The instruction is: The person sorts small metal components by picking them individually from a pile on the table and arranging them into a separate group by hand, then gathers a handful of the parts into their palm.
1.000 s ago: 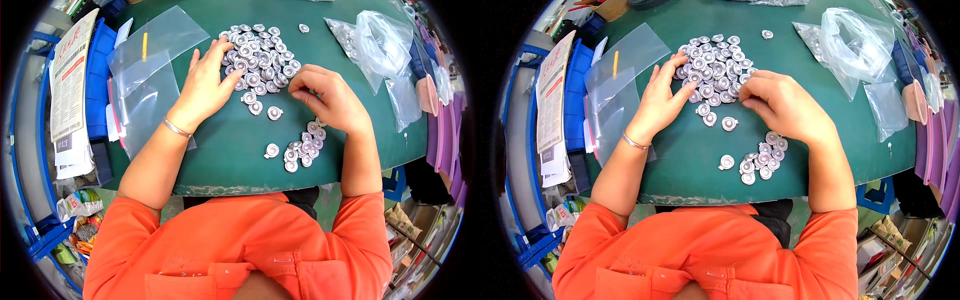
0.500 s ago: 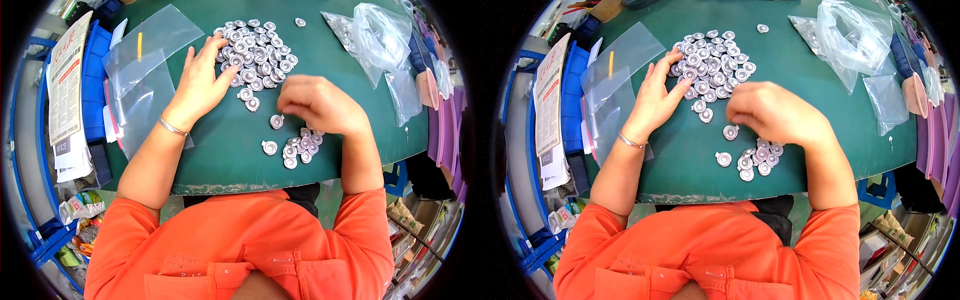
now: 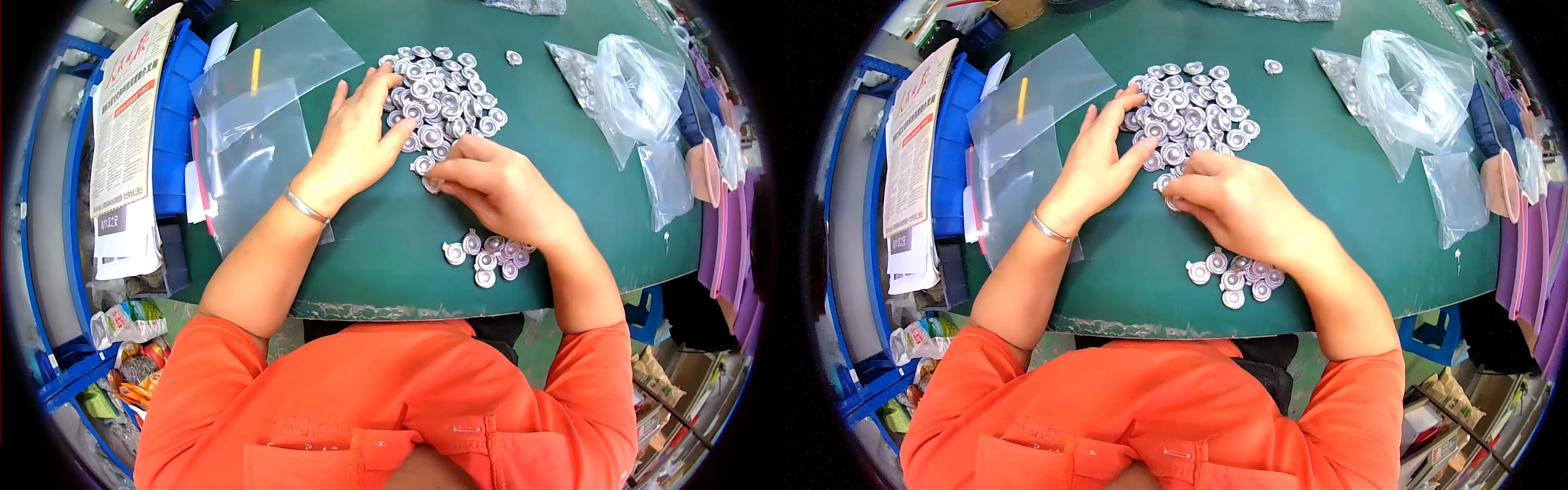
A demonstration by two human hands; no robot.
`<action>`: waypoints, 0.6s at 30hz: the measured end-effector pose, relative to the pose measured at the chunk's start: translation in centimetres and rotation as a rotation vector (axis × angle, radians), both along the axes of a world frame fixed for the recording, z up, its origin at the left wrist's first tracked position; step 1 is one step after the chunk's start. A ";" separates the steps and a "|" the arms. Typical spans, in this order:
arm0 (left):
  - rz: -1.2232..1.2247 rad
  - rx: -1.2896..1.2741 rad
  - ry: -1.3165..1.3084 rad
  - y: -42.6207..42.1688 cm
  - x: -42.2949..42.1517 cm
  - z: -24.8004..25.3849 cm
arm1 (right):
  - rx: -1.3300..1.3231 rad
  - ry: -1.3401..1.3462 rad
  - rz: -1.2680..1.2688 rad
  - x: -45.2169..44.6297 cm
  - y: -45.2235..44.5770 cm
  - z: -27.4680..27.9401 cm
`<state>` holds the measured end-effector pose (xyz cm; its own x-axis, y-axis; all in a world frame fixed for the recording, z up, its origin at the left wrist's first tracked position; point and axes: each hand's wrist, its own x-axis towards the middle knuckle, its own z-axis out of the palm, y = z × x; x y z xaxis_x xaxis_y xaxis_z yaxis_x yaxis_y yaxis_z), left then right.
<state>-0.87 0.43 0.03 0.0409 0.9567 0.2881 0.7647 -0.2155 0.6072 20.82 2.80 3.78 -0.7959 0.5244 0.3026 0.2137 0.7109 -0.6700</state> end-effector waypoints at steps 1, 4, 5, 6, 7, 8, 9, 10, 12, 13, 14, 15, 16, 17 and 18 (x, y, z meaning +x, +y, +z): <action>-0.002 -0.007 0.003 0.0 0.0 0.1 | 0.003 0.002 0.003 -0.5 -0.2 -0.3; -0.007 -0.011 -0.007 0.0 0.0 0.2 | 0.179 -0.045 -0.125 -1.4 -0.4 -0.7; -0.012 -0.013 -0.010 0.0 0.0 0.2 | 0.185 -0.045 -0.124 -1.4 -0.3 -0.9; -0.010 -0.023 -0.004 0.0 0.0 0.3 | 0.170 -0.045 -0.138 -1.3 -0.1 -1.1; -0.010 -0.017 -0.004 0.0 0.1 0.3 | 0.153 -0.044 -0.153 -1.2 0.0 -1.2; -0.011 -0.017 -0.007 0.0 0.1 0.3 | 0.157 -0.044 -0.154 -1.2 0.0 -1.1; -0.012 -0.016 -0.009 -0.1 0.0 0.3 | 0.150 -0.025 -0.150 -1.2 -0.1 -1.1; -0.011 -0.012 -0.007 -0.2 0.1 0.2 | 0.144 -0.004 -0.147 -1.3 -0.2 -1.0; -0.023 -0.013 -0.005 -0.1 -0.1 0.3 | 0.200 -0.024 -0.132 -1.4 -0.6 -0.8; -0.023 0.000 -0.001 -0.1 0.0 0.2 | 0.258 -0.044 -0.120 -1.6 -0.5 -0.6; -0.021 -0.008 0.008 -0.2 0.0 0.0 | 0.254 -0.057 -0.123 -1.5 -0.5 -1.0; -0.014 -0.006 0.020 -0.2 0.1 0.0 | 0.260 -0.065 -0.125 -1.4 -0.3 -1.5; -0.019 -0.011 0.014 -0.1 0.1 0.0 | 0.267 -0.061 -0.130 -1.4 -0.2 -1.6; -0.022 -0.022 0.005 -0.2 0.1 -0.1 | 0.268 -0.060 -0.131 -1.4 -0.3 -1.5; -0.024 -0.006 0.008 -0.2 0.1 -0.4 | 0.275 -0.063 -0.126 -1.4 -0.3 -1.2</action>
<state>-0.73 0.26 -0.42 0.0656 0.9572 0.2820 0.7642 -0.2299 0.6025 19.46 2.48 2.53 -0.7512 0.5255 0.3994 0.3466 0.8290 -0.4388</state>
